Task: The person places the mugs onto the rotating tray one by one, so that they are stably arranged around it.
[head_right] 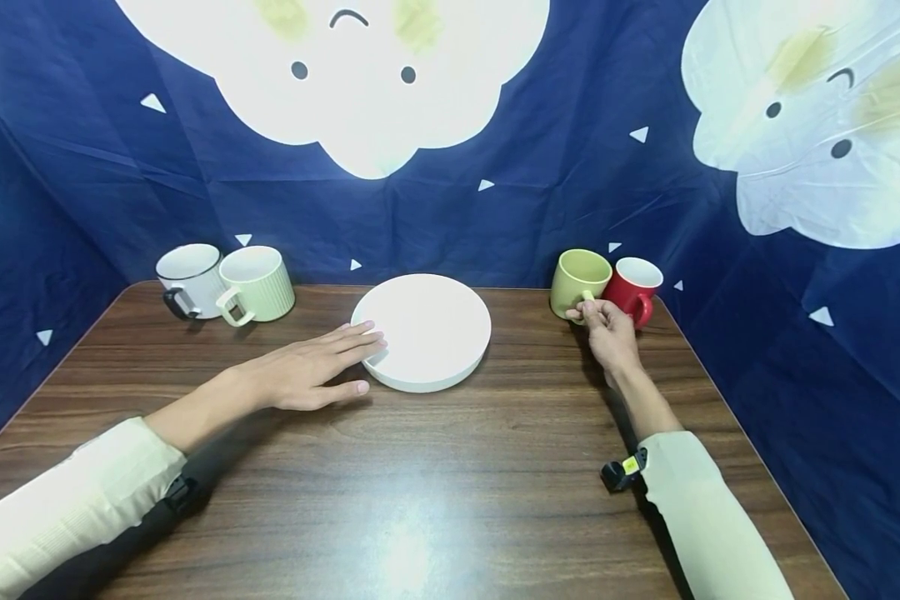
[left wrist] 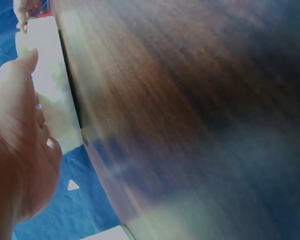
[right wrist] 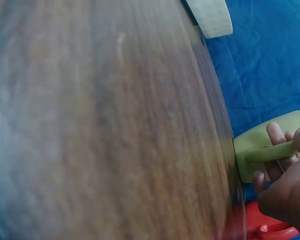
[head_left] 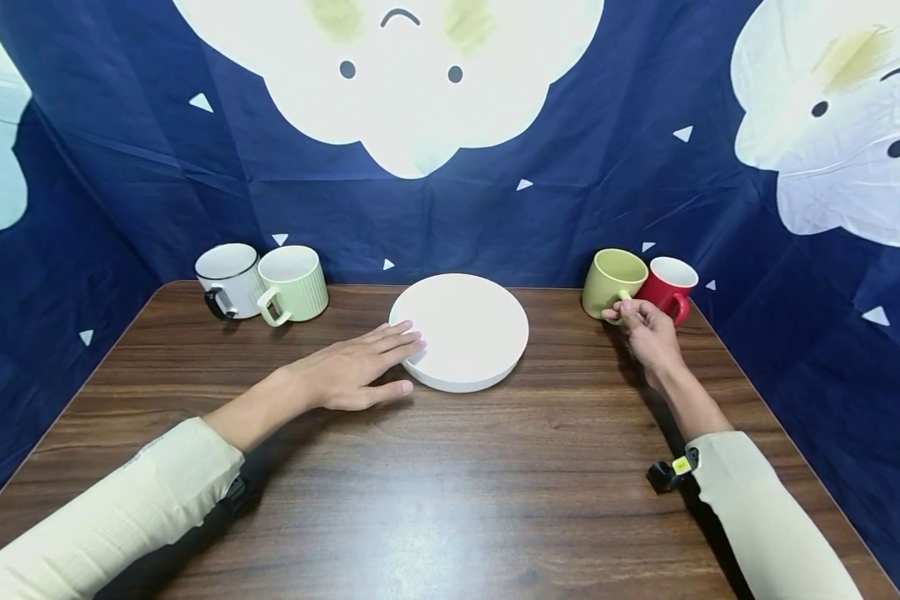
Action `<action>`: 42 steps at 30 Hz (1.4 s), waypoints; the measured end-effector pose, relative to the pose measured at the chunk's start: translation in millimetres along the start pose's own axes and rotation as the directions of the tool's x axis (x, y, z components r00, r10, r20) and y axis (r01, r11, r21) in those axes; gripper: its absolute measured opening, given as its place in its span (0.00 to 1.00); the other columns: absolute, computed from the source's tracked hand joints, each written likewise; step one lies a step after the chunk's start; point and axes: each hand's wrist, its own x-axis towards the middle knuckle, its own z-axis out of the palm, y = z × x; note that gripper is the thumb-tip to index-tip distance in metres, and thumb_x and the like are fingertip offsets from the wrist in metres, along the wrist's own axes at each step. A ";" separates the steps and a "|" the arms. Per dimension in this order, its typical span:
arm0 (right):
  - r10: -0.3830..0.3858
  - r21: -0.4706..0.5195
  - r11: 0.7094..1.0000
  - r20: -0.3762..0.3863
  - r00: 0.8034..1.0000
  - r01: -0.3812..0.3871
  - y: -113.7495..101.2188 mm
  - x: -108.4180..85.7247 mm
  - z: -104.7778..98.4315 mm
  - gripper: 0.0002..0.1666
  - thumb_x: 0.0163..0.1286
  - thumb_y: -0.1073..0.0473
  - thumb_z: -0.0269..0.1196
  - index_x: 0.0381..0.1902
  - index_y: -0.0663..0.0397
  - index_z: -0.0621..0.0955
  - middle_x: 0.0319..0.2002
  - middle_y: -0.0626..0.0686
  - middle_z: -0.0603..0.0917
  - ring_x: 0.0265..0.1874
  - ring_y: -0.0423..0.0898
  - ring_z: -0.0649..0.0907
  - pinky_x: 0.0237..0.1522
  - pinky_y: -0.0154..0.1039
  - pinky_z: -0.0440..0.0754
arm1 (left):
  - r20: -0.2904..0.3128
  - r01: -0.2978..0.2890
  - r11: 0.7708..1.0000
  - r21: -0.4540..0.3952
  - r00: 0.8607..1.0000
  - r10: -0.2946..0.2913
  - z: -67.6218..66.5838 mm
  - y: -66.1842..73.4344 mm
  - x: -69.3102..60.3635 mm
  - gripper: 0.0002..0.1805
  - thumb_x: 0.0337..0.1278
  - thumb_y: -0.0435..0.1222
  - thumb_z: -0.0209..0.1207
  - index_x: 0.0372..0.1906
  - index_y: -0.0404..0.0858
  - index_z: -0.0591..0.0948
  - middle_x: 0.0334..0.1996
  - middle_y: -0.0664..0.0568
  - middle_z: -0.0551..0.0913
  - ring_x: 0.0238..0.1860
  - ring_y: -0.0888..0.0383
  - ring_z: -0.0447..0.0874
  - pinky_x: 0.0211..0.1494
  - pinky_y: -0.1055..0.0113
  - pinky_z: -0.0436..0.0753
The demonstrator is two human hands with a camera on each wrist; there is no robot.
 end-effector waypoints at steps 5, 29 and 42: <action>-0.021 0.083 0.996 0.031 0.999 0.018 1.8 -0.6 -3.2 0.14 0.94 0.53 0.53 0.56 0.57 0.79 0.38 0.28 0.93 0.46 0.27 0.88 0.49 0.25 0.86 | -0.003 -0.003 1.000 -0.004 1.000 0.003 -0.5 1.0 0.6 0.43 0.87 0.60 0.56 0.91 0.42 0.64 0.92 0.47 0.61 0.95 0.49 0.49 0.98 0.47 0.54; 0.088 0.060 0.994 -0.011 0.996 -0.087 -10.0 -3.1 5.5 0.15 0.95 0.51 0.52 0.46 0.45 0.81 0.31 0.30 0.89 0.38 0.33 0.81 0.47 0.32 0.77 | -0.007 -0.009 1.000 -0.001 1.000 0.009 -0.3 1.3 0.3 0.43 0.86 0.59 0.56 0.90 0.41 0.65 0.91 0.45 0.63 0.95 0.48 0.49 0.98 0.48 0.54; 0.101 0.385 0.914 0.092 0.991 -0.129 -11.0 -4.0 9.9 0.17 0.94 0.59 0.49 0.41 0.52 0.79 0.29 0.43 0.83 0.28 0.36 0.74 0.30 0.26 0.72 | 0.005 0.002 1.000 -0.010 1.000 -0.002 -0.5 2.1 -2.2 0.43 0.87 0.59 0.56 0.91 0.41 0.64 0.92 0.45 0.62 0.95 0.47 0.48 0.98 0.47 0.53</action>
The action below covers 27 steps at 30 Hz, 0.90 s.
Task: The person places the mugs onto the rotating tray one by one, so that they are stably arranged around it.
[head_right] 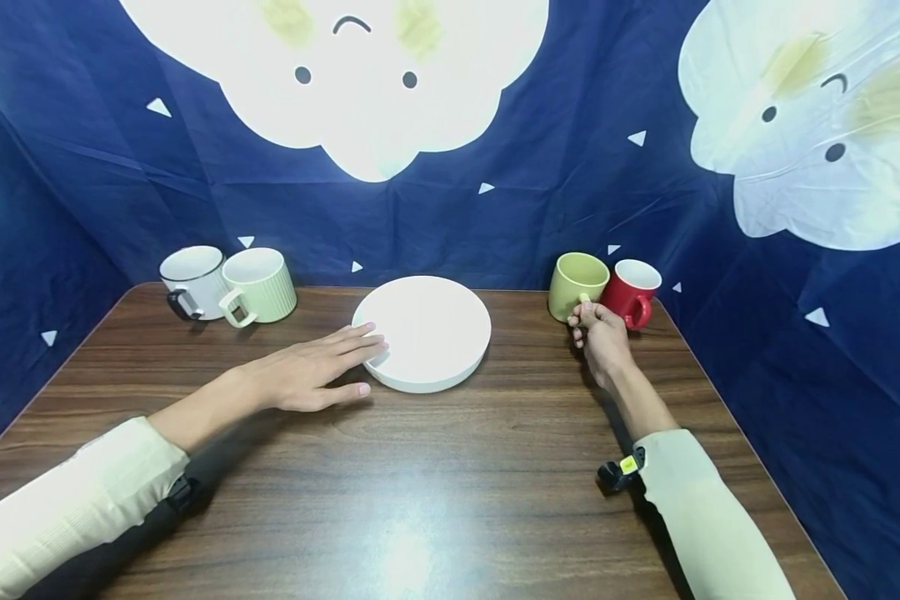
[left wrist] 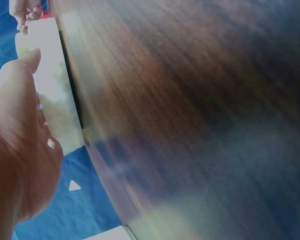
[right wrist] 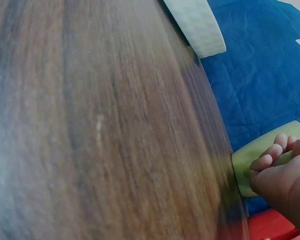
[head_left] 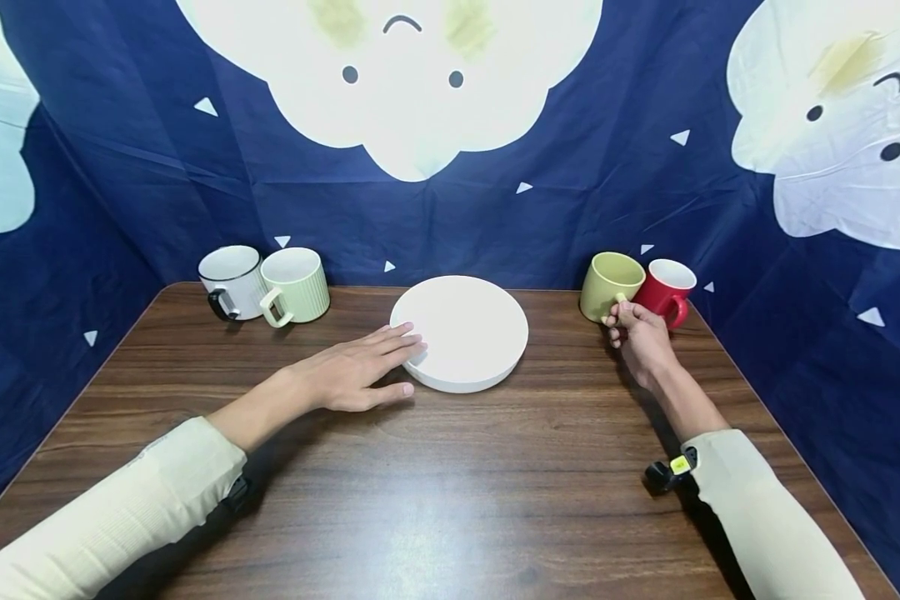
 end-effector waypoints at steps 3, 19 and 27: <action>-0.001 0.021 1.000 0.001 1.000 0.001 2.3 0.5 1.2 0.18 0.94 0.61 0.48 0.40 0.52 0.79 0.29 0.44 0.82 0.28 0.37 0.75 0.30 0.27 0.72 | 0.002 0.002 1.000 -0.001 1.000 -0.002 0.1 -0.3 -0.6 0.43 0.87 0.59 0.56 0.91 0.42 0.64 0.92 0.45 0.62 0.95 0.47 0.48 0.98 0.47 0.54; -0.055 -0.002 0.998 0.048 0.997 0.056 7.7 -10.0 19.0 0.19 0.93 0.57 0.54 0.41 0.49 0.87 0.34 0.43 0.94 0.28 0.37 0.78 0.31 0.27 0.77 | 0.012 0.003 1.000 0.004 1.000 -0.003 0.3 -0.1 0.9 0.43 0.87 0.60 0.55 0.91 0.42 0.64 0.92 0.46 0.61 0.95 0.47 0.48 0.98 0.47 0.54; -0.089 -0.026 0.995 0.088 0.992 0.091 8.6 -16.1 30.9 0.18 0.93 0.56 0.54 0.44 0.49 0.87 0.37 0.42 0.95 0.29 0.37 0.79 0.32 0.27 0.77 | 0.023 0.011 1.000 0.006 1.000 -0.012 -0.9 0.0 1.2 0.42 0.87 0.60 0.55 0.91 0.42 0.64 0.92 0.47 0.61 0.95 0.47 0.48 0.98 0.47 0.55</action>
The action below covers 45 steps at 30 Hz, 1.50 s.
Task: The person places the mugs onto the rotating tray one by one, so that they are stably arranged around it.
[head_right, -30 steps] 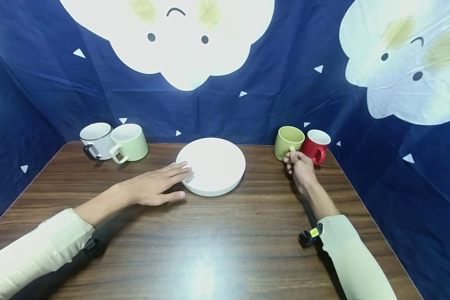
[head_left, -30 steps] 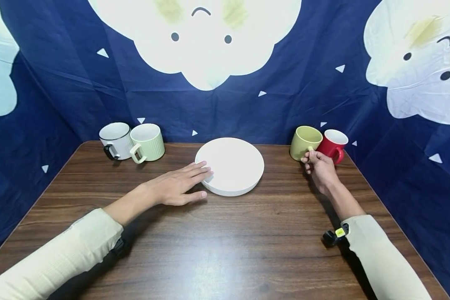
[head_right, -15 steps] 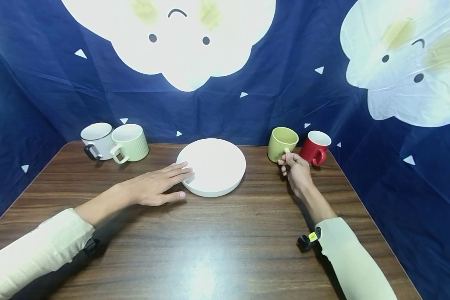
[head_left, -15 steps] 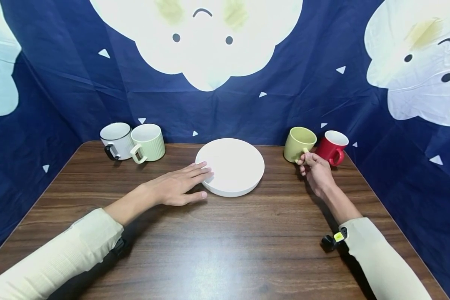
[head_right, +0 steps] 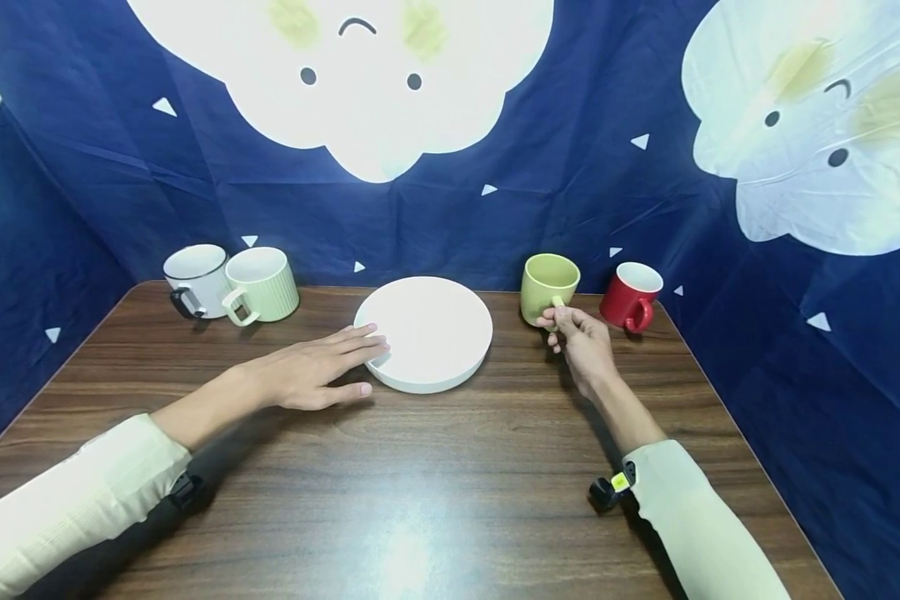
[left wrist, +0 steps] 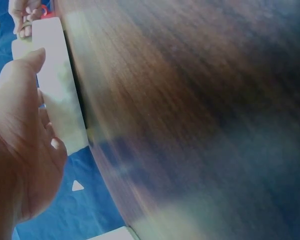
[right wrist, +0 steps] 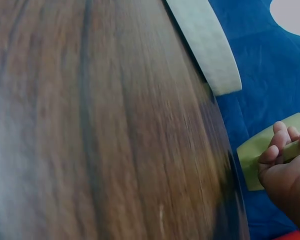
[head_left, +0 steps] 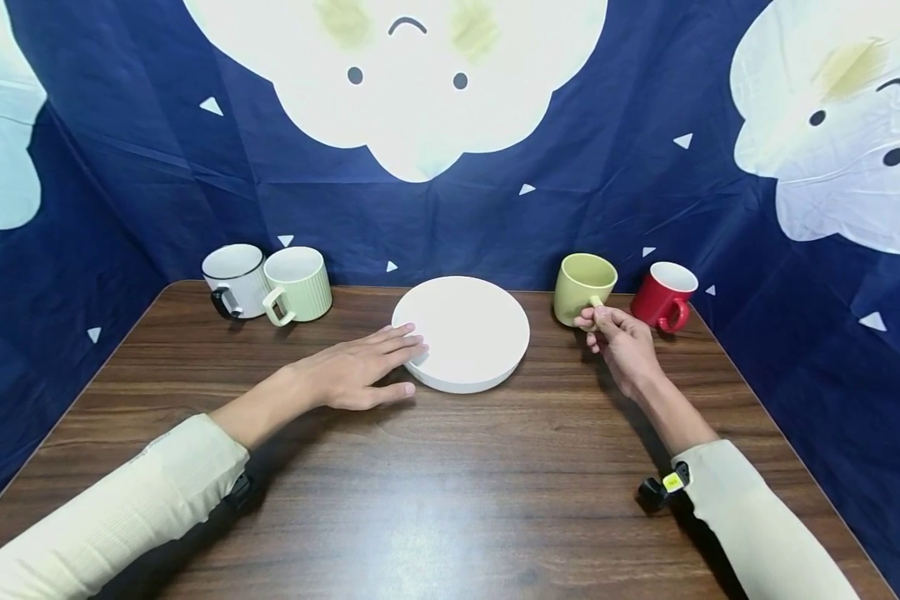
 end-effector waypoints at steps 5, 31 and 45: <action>-0.007 0.009 1.000 0.000 1.000 0.007 1.2 -2.9 6.9 0.16 0.93 0.57 0.54 0.46 0.51 0.86 0.38 0.43 0.95 0.29 0.37 0.79 0.32 0.26 0.76 | 0.003 -0.001 1.000 -0.005 1.000 0.001 0.2 0.7 0.3 0.42 0.87 0.60 0.55 0.91 0.42 0.64 0.92 0.46 0.61 0.95 0.47 0.49 0.98 0.46 0.55; -0.038 -0.020 0.999 0.002 0.999 0.038 -2.6 -8.2 32.8 0.16 0.93 0.57 0.54 0.46 0.49 0.87 0.37 0.41 0.95 0.28 0.36 0.77 0.32 0.26 0.77 | -0.003 -0.007 1.000 -0.004 1.000 0.007 -1.3 -0.6 -1.6 0.42 0.87 0.59 0.56 0.91 0.41 0.64 0.92 0.46 0.61 0.95 0.47 0.48 0.98 0.47 0.53; -0.049 -0.012 0.999 0.012 0.999 0.049 -4.6 -10.7 48.9 0.16 0.93 0.57 0.53 0.46 0.48 0.87 0.38 0.41 0.95 0.28 0.37 0.78 0.32 0.26 0.77 | 0.000 -0.011 1.000 0.005 1.000 0.011 0.2 0.8 -0.3 0.43 0.87 0.59 0.56 0.91 0.42 0.63 0.92 0.46 0.61 0.95 0.47 0.48 0.98 0.47 0.53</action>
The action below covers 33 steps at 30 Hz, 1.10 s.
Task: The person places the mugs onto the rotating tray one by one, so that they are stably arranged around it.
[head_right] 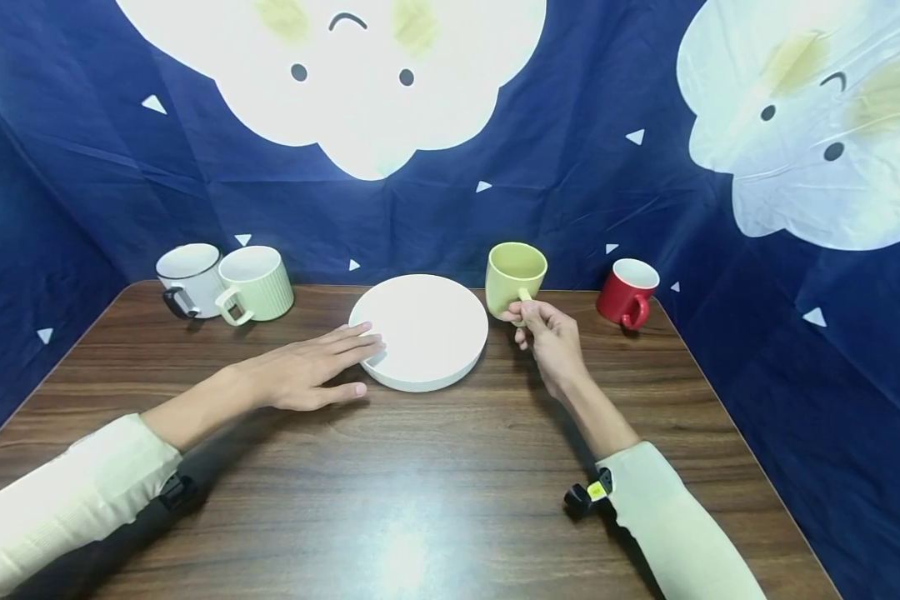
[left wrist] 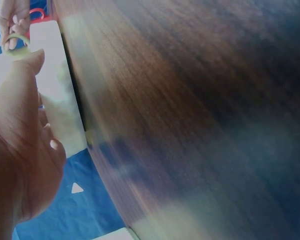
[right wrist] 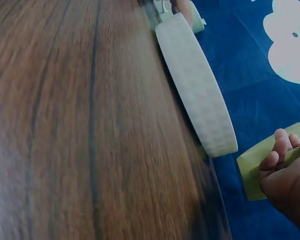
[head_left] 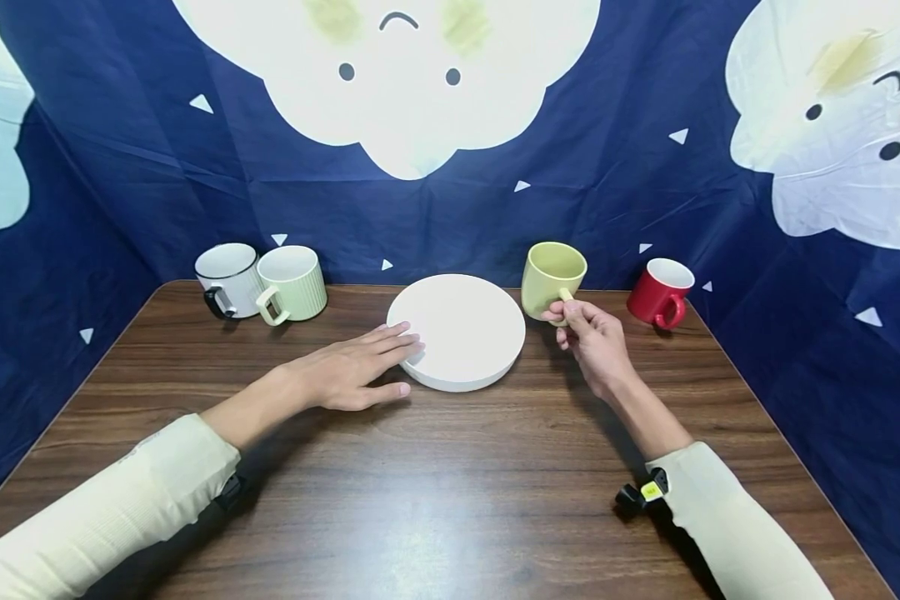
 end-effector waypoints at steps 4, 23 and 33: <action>0.001 -0.001 1.000 0.007 1.000 -0.001 -1.9 -1.1 3.7 0.16 0.93 0.57 0.53 0.47 0.49 0.86 0.38 0.41 0.95 0.29 0.38 0.78 0.32 0.26 0.78 | -0.002 -0.002 1.000 0.001 1.000 0.002 0.3 0.2 0.2 0.43 0.87 0.59 0.56 0.91 0.41 0.63 0.92 0.46 0.60 0.95 0.47 0.48 0.98 0.47 0.53; -0.010 0.013 1.000 0.081 0.997 0.009 -9.1 -13.3 16.9 0.16 0.93 0.59 0.52 0.47 0.51 0.86 0.39 0.43 0.95 0.28 0.38 0.79 0.33 0.26 0.79 | -0.042 -0.016 1.000 -0.027 0.999 0.015 5.0 -2.2 -1.6 0.45 0.89 0.58 0.54 0.94 0.43 0.55 0.95 0.49 0.51 0.96 0.48 0.43 0.99 0.44 0.50; -0.005 0.017 1.000 0.113 0.994 0.003 -7.8 -20.9 21.8 0.16 0.93 0.59 0.52 0.48 0.51 0.86 0.40 0.43 0.94 0.29 0.38 0.79 0.33 0.27 0.78 | -0.056 0.028 0.999 -0.023 0.998 -0.030 3.5 -10.1 -5.0 0.45 0.90 0.58 0.52 0.94 0.43 0.52 0.95 0.49 0.49 0.96 0.48 0.42 0.99 0.42 0.48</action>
